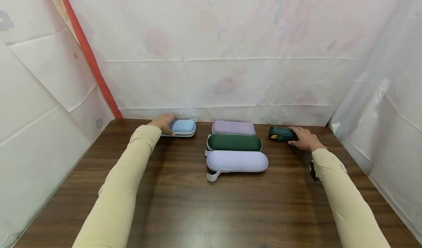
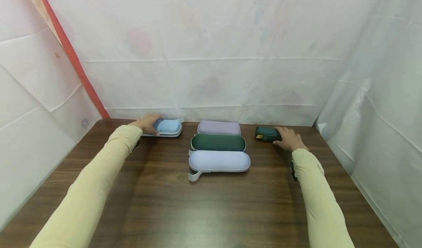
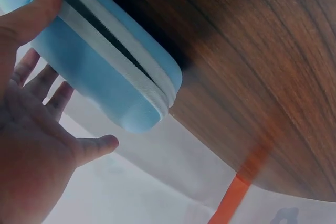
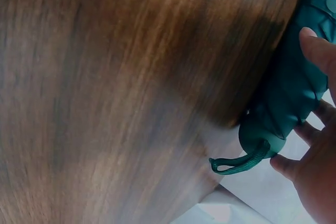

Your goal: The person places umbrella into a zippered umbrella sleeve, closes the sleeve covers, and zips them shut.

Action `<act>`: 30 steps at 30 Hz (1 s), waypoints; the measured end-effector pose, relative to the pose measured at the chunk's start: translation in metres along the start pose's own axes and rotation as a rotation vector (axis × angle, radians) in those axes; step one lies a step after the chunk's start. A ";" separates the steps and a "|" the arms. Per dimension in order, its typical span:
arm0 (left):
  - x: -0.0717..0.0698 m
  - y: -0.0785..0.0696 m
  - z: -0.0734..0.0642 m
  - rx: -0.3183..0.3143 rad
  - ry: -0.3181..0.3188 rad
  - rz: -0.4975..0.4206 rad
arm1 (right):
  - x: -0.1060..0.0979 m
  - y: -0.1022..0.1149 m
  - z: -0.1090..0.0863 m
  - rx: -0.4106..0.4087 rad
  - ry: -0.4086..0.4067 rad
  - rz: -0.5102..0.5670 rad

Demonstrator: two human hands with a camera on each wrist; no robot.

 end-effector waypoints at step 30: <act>-0.022 -0.019 -0.070 0.148 -0.008 -0.081 | 0.001 0.005 0.017 -0.019 -0.033 0.014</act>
Point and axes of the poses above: each hand's wrist, its own z-axis towards the middle knuckle, its own x-axis out of the palm, y = z × x, the point moved 8 cm from there along z, towards the middle knuckle
